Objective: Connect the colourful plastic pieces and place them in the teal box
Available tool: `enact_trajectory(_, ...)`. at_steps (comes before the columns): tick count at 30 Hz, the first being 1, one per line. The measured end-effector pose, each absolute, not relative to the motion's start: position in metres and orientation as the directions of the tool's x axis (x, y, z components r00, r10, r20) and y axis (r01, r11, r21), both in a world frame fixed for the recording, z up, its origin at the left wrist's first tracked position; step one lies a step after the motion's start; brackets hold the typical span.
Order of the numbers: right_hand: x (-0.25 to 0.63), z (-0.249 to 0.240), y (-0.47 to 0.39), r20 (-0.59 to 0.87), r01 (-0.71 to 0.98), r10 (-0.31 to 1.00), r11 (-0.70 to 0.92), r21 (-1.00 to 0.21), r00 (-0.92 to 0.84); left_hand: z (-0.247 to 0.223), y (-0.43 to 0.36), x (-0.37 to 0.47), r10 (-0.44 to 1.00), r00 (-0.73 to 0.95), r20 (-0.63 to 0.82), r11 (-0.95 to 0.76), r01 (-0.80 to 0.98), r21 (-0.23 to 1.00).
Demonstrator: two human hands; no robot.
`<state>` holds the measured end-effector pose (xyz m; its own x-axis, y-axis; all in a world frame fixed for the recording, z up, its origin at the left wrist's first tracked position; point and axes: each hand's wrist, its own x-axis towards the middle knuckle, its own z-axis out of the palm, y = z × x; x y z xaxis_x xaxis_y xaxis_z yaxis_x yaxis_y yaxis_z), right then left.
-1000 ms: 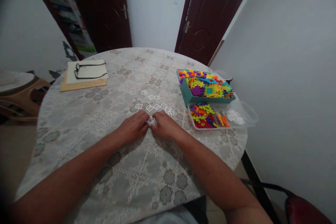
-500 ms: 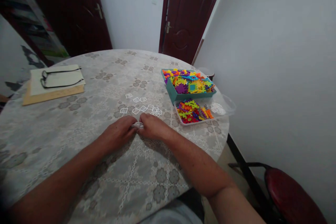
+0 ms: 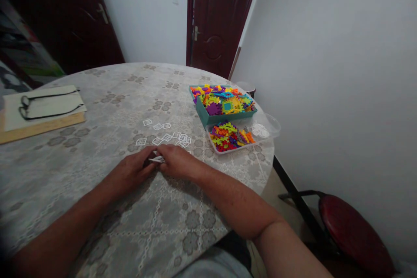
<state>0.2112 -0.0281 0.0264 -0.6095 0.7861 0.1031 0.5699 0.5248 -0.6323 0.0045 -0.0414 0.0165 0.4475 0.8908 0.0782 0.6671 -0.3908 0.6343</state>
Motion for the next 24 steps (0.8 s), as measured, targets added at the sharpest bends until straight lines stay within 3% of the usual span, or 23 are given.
enact_trajectory(9,0.214,0.033,-0.027,0.061,0.572,0.827,0.438,-0.693,-0.559,0.016,-0.039,0.005,0.89,0.447,0.09,-0.404,0.682,0.609)
enact_trajectory(20,0.221,0.039,-0.023,0.111,0.63,0.856,0.453,-0.631,-0.505,0.017,-0.043,0.005,0.909,0.407,0.086,-0.376,0.714,0.591)
enact_trajectory(24,0.244,0.057,-0.018,0.087,0.709,0.871,0.448,-0.545,-0.483,0.019,-0.044,0.002,0.922,0.38,0.075,-0.35,0.734,0.582)
